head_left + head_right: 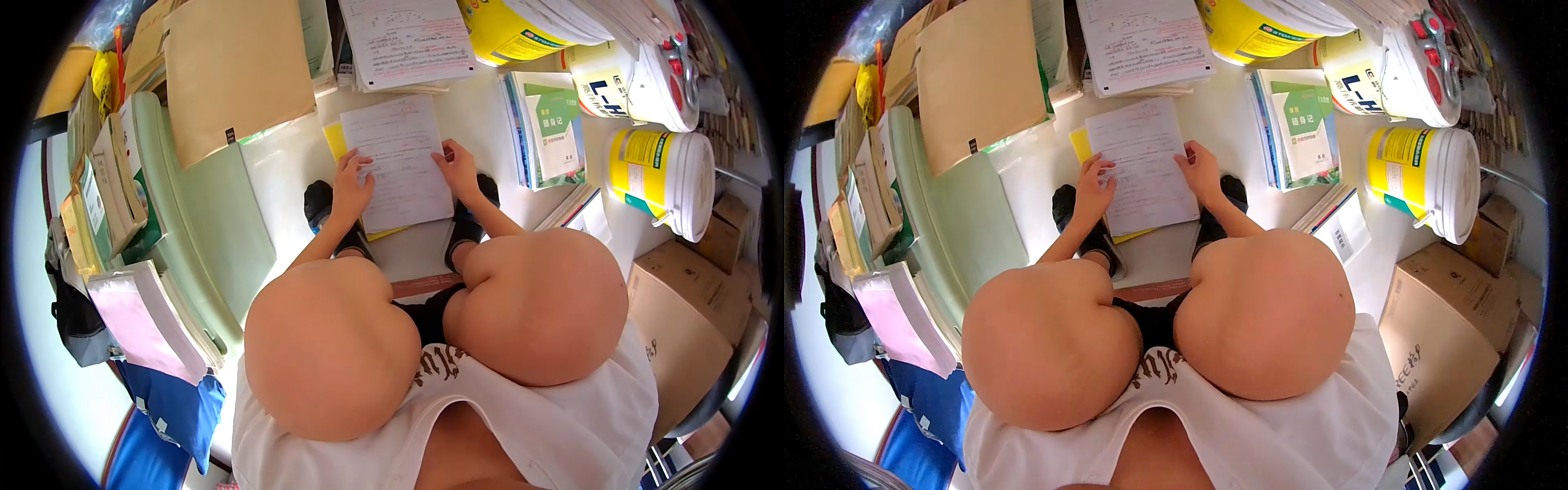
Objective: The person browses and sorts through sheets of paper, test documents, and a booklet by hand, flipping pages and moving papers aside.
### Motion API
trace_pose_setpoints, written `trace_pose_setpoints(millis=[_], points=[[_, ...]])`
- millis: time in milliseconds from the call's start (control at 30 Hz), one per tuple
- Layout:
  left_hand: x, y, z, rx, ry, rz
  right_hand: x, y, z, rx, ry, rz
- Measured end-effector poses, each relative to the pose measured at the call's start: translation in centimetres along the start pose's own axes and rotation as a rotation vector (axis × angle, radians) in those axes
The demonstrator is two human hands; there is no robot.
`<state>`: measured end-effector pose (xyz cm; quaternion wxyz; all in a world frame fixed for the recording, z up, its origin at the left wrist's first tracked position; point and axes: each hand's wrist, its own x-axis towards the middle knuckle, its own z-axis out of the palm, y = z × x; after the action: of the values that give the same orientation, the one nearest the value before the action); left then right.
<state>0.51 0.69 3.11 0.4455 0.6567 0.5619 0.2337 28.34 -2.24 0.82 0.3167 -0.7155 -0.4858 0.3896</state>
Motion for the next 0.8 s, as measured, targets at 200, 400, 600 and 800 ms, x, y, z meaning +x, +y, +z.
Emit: trace_pose_setpoints(millis=[200, 400, 600, 800], points=[[-0.1, -0.2, 0.3, 0.178, 0.175, 0.087, -1.3, -0.1, 0.4, -0.117, 0.17, -0.06], [0.3, 0.2, 0.5, -0.175, 0.174, -0.131, -0.2, 2.1, 0.7, -0.027, 0.147, 0.085], [0.7, 1.1, 0.4, -0.31, 0.168, -0.136, -0.4, 2.1, 1.4, 0.054, 0.116, 0.082], [-0.2, 3.3, -1.6, 0.001, 0.064, -0.096, -0.7, 0.9, 0.3, 0.157, 0.095, 0.036]])
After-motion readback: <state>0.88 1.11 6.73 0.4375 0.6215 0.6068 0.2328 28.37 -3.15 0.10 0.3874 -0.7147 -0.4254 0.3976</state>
